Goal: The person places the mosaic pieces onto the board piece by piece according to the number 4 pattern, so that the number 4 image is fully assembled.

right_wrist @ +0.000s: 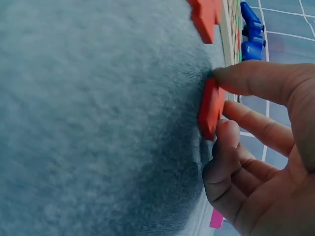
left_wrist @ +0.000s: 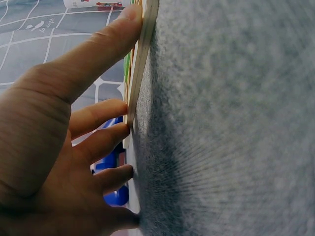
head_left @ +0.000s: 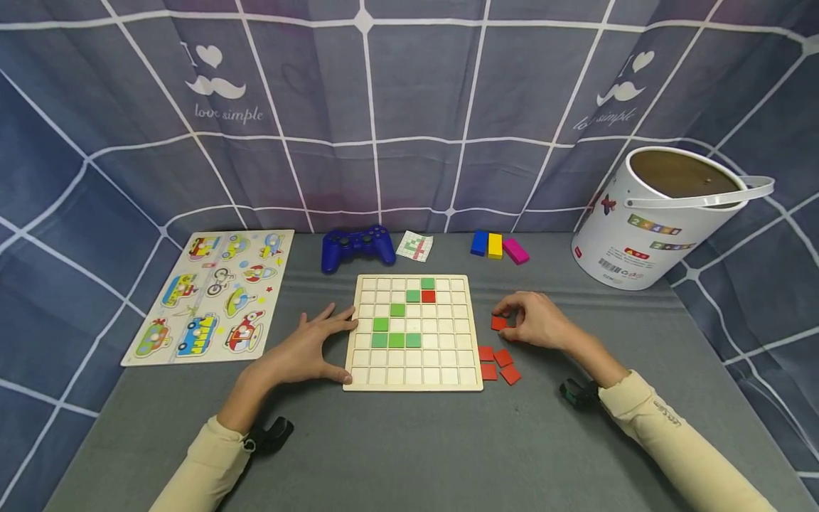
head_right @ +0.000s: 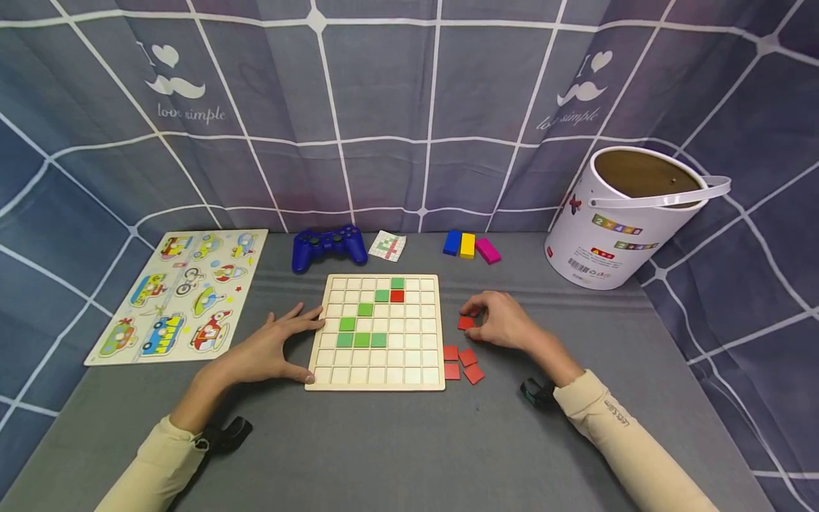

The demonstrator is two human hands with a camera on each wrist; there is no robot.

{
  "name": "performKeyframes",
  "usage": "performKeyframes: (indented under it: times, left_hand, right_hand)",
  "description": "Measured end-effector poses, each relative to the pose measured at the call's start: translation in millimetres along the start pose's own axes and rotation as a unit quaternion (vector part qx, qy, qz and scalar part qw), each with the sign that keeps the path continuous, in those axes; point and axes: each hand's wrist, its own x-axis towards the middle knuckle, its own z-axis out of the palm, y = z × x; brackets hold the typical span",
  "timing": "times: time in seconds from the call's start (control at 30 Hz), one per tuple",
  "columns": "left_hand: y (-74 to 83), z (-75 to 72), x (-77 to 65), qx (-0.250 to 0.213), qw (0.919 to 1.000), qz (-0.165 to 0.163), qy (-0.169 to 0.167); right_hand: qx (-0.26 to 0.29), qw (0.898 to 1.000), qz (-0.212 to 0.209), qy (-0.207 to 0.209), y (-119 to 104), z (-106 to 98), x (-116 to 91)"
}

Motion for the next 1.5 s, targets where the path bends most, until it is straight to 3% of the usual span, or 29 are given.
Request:
performKeyframes:
  times: [0.23,0.43,0.73,1.2,1.5]
  left_hand:
    - [-0.5,-0.9,-0.3,0.003,1.0000,0.000,0.002]
    - [0.4,-2.0,0.6,0.000,1.0000,0.006,0.005]
    - [-0.7,-0.5,0.1,0.003,1.0000,-0.001,-0.001]
    - [-0.7,0.7,0.4,0.000,1.0000,-0.004,-0.001]
    - [-0.1,0.3,0.0,0.000,1.0000,0.002,0.003]
  right_hand:
    - [0.004,1.000,0.005,0.006,-1.4,2.8,5.6]
    - [0.044,0.999,0.005,0.021,-7.5,3.7,14.3]
    - [0.089,0.995,-0.034,0.012,-22.0,17.9,32.5]
    - [0.095,0.994,-0.057,0.003,-49.4,45.1,62.0]
    - [0.049,0.996,-0.078,0.001,-59.3,51.6,75.8]
